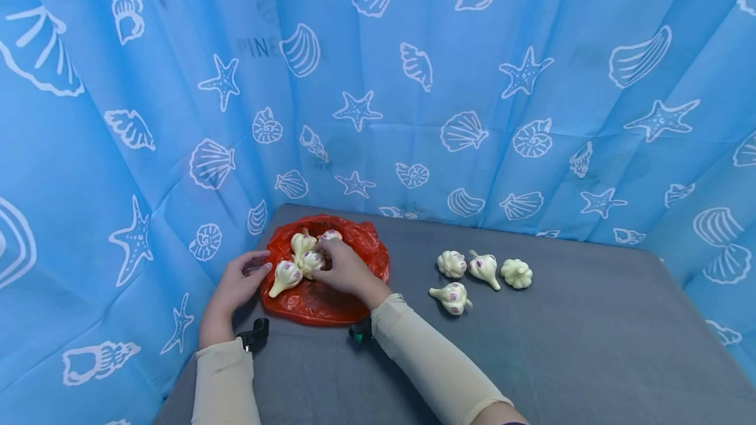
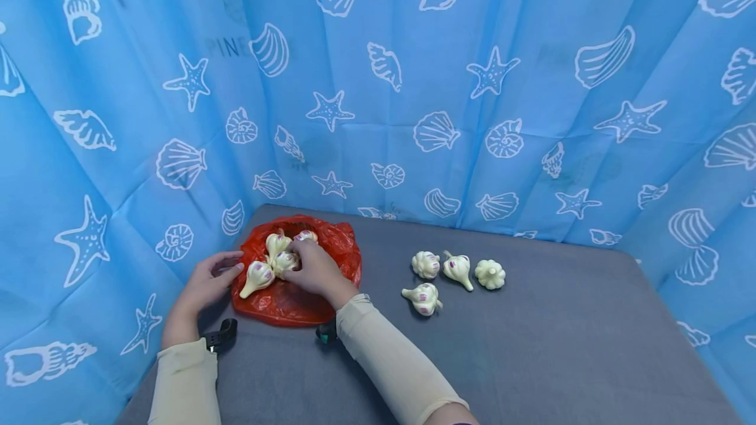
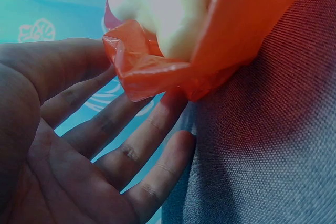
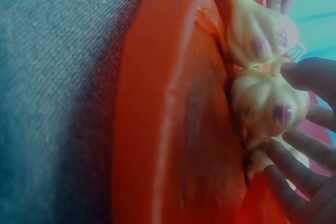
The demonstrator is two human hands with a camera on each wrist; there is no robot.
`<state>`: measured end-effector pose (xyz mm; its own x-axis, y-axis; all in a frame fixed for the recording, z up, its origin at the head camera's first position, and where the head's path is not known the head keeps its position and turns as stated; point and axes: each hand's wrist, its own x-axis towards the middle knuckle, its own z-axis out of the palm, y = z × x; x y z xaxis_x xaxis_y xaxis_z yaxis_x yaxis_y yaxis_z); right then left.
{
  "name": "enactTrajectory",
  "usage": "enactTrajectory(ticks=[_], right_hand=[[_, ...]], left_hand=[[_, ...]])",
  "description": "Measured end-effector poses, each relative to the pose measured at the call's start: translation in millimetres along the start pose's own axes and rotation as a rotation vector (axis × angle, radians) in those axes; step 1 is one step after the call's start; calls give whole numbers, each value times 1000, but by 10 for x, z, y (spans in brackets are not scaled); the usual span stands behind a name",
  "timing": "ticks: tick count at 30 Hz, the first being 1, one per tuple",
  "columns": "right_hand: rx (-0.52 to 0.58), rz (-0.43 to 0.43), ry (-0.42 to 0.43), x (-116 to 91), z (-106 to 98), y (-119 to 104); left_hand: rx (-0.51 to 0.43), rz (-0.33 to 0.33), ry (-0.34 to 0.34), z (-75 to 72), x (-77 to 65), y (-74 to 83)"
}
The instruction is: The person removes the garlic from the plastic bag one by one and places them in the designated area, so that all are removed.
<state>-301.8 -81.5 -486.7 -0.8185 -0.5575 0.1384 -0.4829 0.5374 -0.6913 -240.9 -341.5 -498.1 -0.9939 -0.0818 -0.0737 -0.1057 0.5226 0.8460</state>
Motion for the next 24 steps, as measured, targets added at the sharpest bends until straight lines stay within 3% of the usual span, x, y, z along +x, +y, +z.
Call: enactTrajectory(ticks=[13,19,24], right_hand=[[20,-3,42,8,38,38],[112,-48,59,-136,-154,12],[180,-76,67,-415,-425,-4]], left_hand=[[7,-11,-2,11,-10,-1],[8,-8,7,5,-8,0],[15,-17,11,15,-15,-5]])
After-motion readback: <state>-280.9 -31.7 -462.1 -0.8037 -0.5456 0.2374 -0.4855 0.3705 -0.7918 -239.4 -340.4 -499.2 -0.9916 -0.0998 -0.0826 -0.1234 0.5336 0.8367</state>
